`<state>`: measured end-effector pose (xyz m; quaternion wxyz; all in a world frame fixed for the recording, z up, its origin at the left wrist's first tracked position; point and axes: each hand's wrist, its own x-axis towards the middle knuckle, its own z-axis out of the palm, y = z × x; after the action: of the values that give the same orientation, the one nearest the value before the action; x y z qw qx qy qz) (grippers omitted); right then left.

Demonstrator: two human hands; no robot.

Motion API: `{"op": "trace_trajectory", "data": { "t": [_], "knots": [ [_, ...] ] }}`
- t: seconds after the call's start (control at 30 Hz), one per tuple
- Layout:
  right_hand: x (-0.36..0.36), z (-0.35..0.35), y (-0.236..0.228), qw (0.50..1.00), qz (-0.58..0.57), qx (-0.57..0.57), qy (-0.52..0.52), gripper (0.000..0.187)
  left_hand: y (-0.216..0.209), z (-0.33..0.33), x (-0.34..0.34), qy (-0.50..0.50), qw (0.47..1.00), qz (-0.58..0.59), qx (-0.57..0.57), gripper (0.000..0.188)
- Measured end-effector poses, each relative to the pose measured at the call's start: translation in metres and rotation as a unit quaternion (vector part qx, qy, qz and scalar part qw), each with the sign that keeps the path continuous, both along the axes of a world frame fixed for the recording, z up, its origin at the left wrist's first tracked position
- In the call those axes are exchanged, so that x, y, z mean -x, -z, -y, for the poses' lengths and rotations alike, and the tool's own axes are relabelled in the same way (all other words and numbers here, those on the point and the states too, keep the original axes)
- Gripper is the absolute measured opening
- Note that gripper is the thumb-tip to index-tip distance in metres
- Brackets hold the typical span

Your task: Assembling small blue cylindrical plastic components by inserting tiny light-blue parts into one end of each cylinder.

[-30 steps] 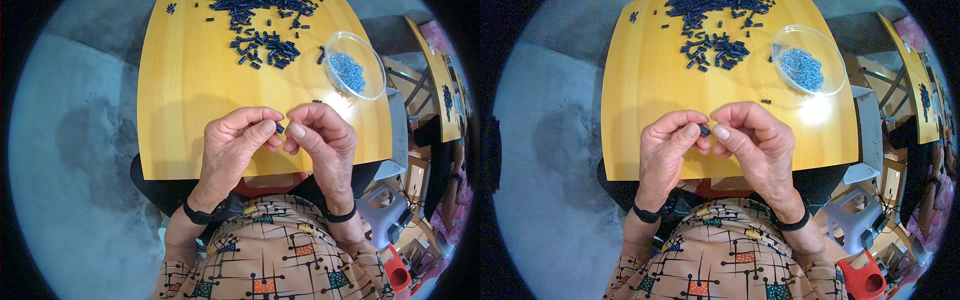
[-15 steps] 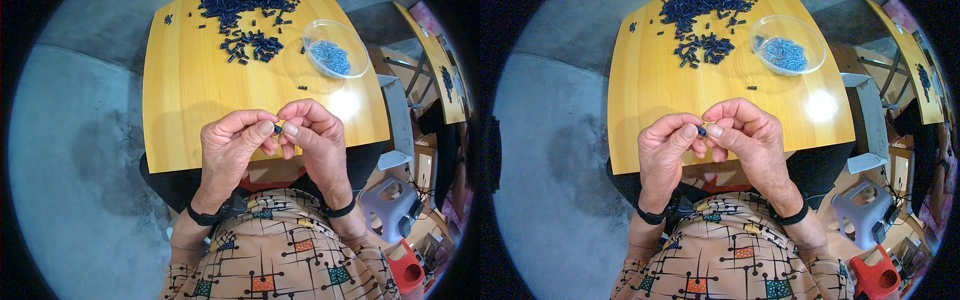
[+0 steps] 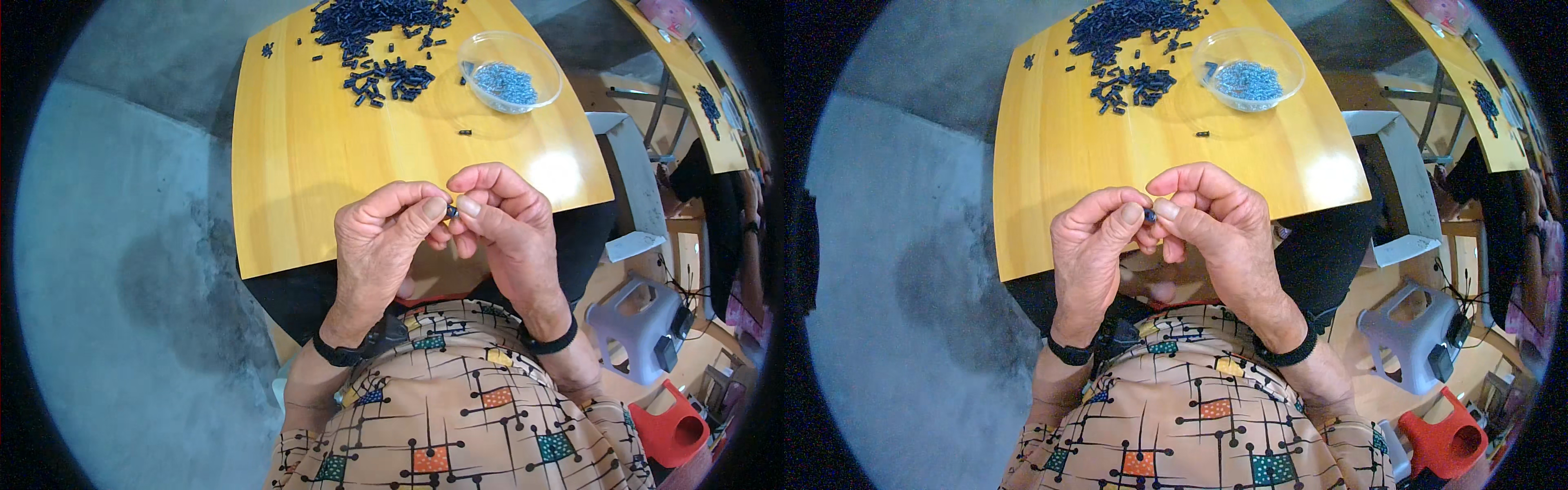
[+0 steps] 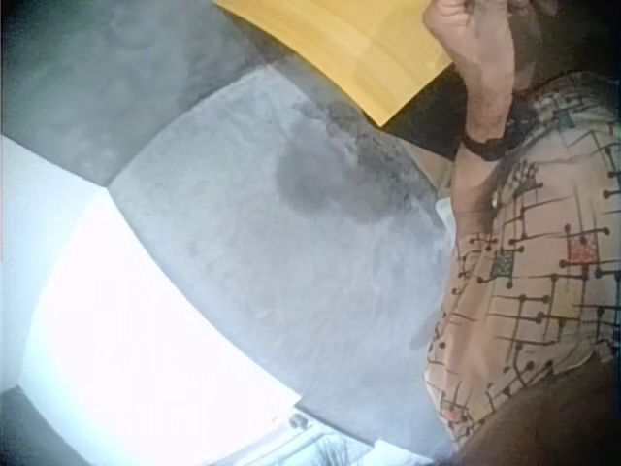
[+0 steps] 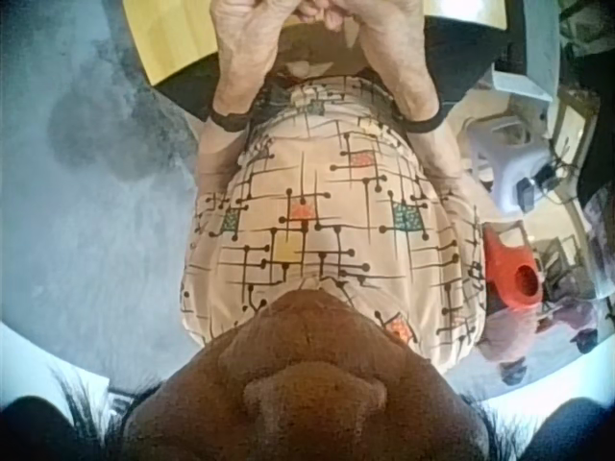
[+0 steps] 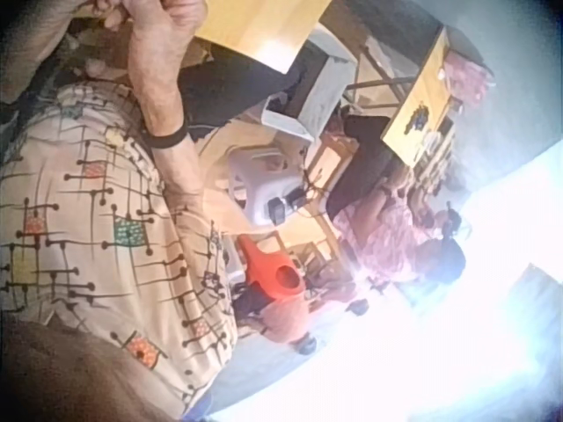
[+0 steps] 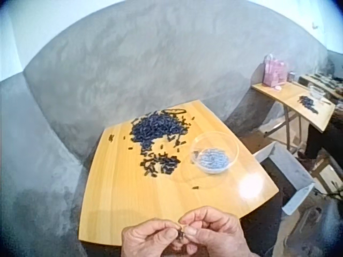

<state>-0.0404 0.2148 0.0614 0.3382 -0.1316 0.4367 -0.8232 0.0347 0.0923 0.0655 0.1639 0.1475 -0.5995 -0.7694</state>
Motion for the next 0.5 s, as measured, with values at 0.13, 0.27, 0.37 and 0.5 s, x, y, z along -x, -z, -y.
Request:
{"op": "trace_trajectory", "data": {
  "t": [0.13, 0.27, 0.37, 0.5],
  "knots": [
    [-0.009, -0.006, -0.004, 0.999, -0.016, -0.016, 0.025, 0.016, 0.001, -0.004, -0.004, 0.010, 1.000, -0.016, -0.004, 0.015],
    [-0.020, -0.008, -0.007, 0.998, -0.027, -0.027, 0.041, 0.016, 0.000, -0.009, -0.012, 0.006, 1.000, -0.029, -0.009, 0.015],
    [-0.027, -0.009, -0.009, 0.997, -0.052, -0.031, 0.042, 0.016, 0.000, -0.010, -0.018, 0.007, 0.999, -0.035, 0.001, 0.014],
    [-0.036, -0.006, -0.008, 0.991, -0.104, -0.044, 0.073, 0.017, 0.000, -0.009, -0.023, -0.002, 0.999, -0.041, 0.023, 0.013]
  ]
}}
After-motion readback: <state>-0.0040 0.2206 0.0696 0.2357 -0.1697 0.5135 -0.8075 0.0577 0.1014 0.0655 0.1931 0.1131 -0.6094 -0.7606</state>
